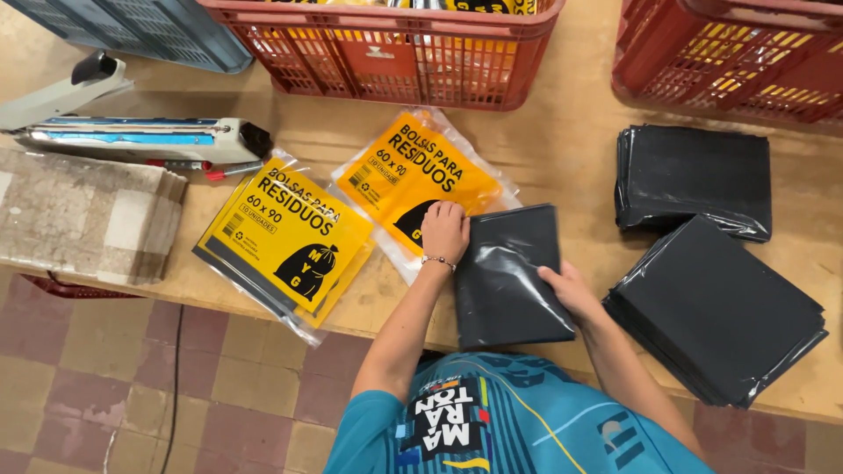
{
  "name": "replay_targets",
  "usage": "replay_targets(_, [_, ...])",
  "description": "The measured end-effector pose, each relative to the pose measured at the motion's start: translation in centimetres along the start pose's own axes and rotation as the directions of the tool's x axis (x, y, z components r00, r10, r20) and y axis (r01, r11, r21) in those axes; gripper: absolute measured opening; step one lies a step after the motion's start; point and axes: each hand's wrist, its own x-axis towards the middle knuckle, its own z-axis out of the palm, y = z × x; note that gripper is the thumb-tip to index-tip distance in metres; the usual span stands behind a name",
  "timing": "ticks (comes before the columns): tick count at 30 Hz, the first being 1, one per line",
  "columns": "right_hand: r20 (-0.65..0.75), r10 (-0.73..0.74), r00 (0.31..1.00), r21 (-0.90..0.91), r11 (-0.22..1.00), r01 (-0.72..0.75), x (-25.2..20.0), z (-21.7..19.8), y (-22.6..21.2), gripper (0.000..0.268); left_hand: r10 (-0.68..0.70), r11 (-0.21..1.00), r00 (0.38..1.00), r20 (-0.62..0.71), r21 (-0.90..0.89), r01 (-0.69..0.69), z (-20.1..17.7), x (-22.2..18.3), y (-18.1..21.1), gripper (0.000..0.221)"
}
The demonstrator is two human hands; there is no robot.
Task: Packaging black plastic bags into yellow printed plastic sleeves at a workbench
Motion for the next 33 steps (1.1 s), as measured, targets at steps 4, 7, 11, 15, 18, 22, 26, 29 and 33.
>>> replay_targets(4, [0.124,0.029,0.992,-0.053,0.998,-0.022,1.9,3.4,-0.6,0.021,0.047,0.999,0.998,0.029,-0.009,-0.047,0.9,-0.7,-0.4,0.012])
replay_targets(7, [0.253,-0.011,0.968,-0.169,0.984,0.056,3.4,6.1,-1.7,0.032,0.162,0.984,0.987,0.001,-0.076,-0.161,-0.2,-1.1,-0.1,0.01])
replay_targets(11, [0.064,-0.144,0.988,-0.24,0.958,0.155,10.2,6.9,0.1,0.032,0.314,0.949,0.949,-0.038,-0.023,-0.315,-1.6,-2.1,-0.3,0.007])
replay_targets(15, [-0.175,-0.097,0.98,-0.153,0.986,0.071,13.2,8.5,-3.6,0.04,0.316,0.948,0.943,-0.103,0.08,-0.309,-5.9,-3.3,-0.9,0.005])
replay_targets(18, [-0.002,-0.028,1.0,-0.225,0.974,0.027,13.9,8.6,-5.8,0.051,0.278,0.954,0.95,-0.14,0.155,-0.257,-9.4,-4.5,-2.5,0.009])
replay_targets(22, [0.171,0.0,0.985,-0.319,0.946,0.056,15.4,8.1,-5.8,0.046,0.047,0.943,0.999,-0.003,0.331,-0.044,-8.9,-9.5,-5.6,0.03])
replay_targets(26, [0.277,-0.048,0.96,-0.411,0.897,0.164,11.6,6.6,-6.3,0.026,-0.05,0.969,0.994,0.094,0.246,0.026,-8.8,-13.3,-5.4,0.014])
replay_targets(29, [0.317,-0.083,0.945,-0.467,0.854,0.231,8.3,3.2,-4.1,0.029,-0.057,0.992,0.973,0.226,0.123,0.029,-9.6,-15.6,-3.7,0.009])
replay_targets(33, [0.286,0.011,0.958,-0.48,0.867,0.134,4.8,-1.1,0.5,0.03,0.041,0.993,0.902,0.43,-0.114,0.01,-9.6,-19.9,-1.7,0.014])
